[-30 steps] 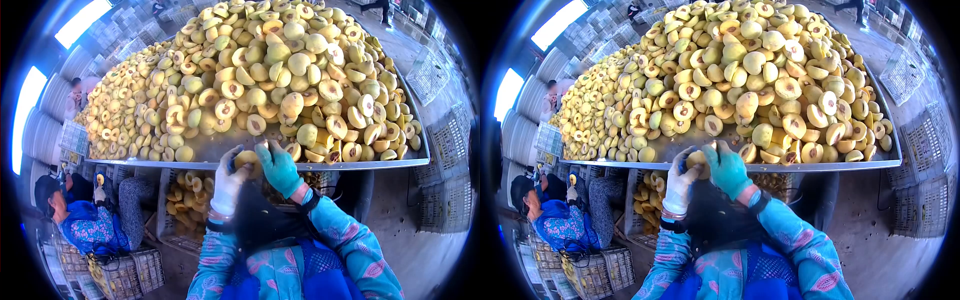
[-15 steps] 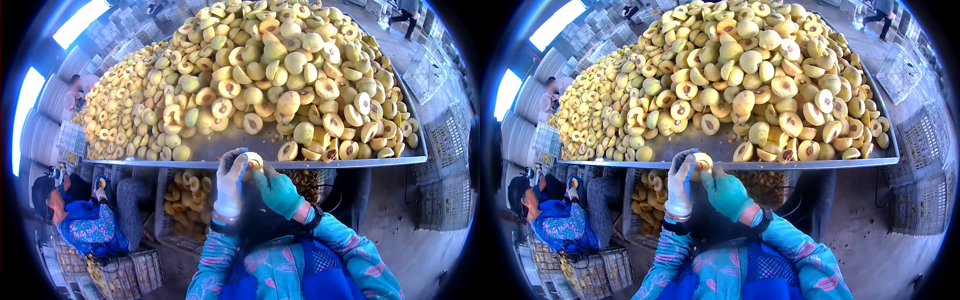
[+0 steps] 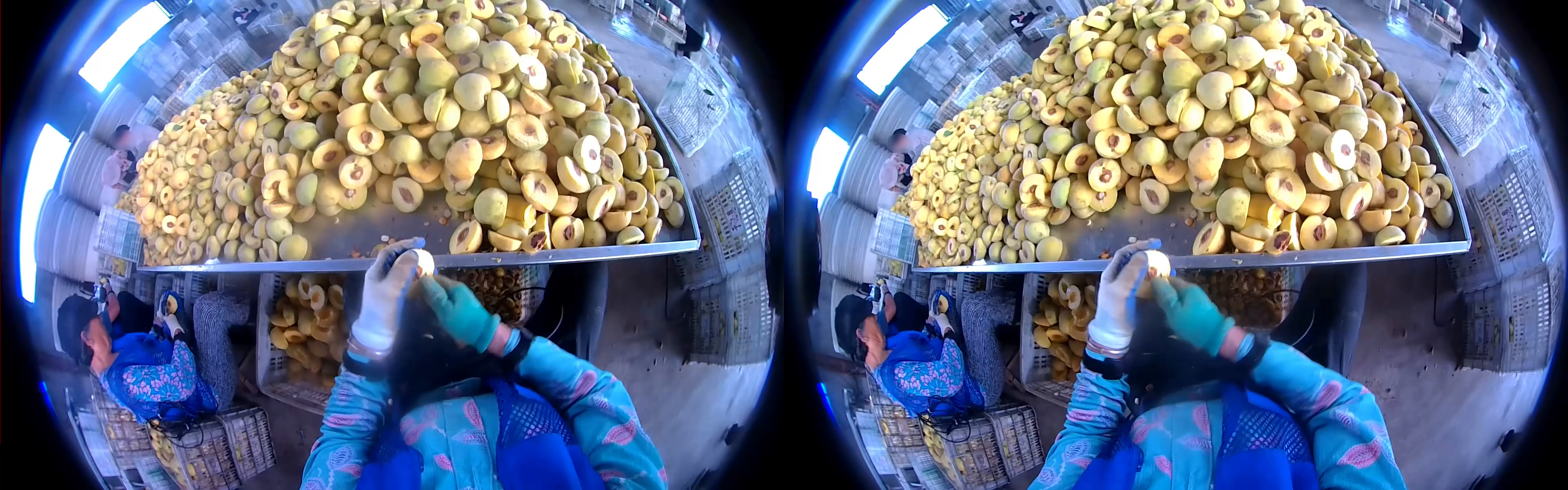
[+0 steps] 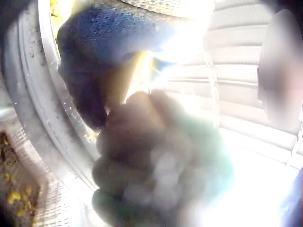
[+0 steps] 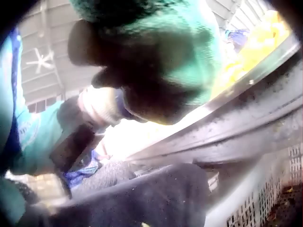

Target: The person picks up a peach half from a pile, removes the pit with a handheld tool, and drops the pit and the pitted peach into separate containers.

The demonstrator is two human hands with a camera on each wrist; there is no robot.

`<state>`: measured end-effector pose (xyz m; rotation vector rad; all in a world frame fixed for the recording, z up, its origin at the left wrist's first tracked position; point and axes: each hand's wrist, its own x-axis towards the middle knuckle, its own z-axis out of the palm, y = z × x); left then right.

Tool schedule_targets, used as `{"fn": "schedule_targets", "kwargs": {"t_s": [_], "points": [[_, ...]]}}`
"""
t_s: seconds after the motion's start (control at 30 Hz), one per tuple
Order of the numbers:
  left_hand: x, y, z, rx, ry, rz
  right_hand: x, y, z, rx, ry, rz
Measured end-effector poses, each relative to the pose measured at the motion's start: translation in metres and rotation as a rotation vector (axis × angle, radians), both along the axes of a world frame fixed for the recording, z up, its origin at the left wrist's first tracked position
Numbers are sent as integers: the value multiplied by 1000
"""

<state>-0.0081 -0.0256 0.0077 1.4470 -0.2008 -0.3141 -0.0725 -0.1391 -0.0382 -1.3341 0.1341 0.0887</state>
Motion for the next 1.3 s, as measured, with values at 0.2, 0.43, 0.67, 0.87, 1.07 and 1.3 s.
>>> {"fn": "schedule_targets", "kwargs": {"t_s": [0.2,0.43,0.67,0.87,1.07,1.3], "points": [[-2,-7,-21,26,-96,109,-15,6,39,724,448,177],[1,-11,-18,-192,117,-56,-13,-8,45,699,498,236],[13,-21,-24,-76,-1,-81,-9,4,45,440,358,16],[15,-22,-31,-18,-53,-48,-5,4,37,505,411,-6],[8,-26,-27,-78,-44,-1,-1,-6,40,296,413,34],[18,-24,-31,14,-158,-72,0,-13,36,631,482,177]]}}
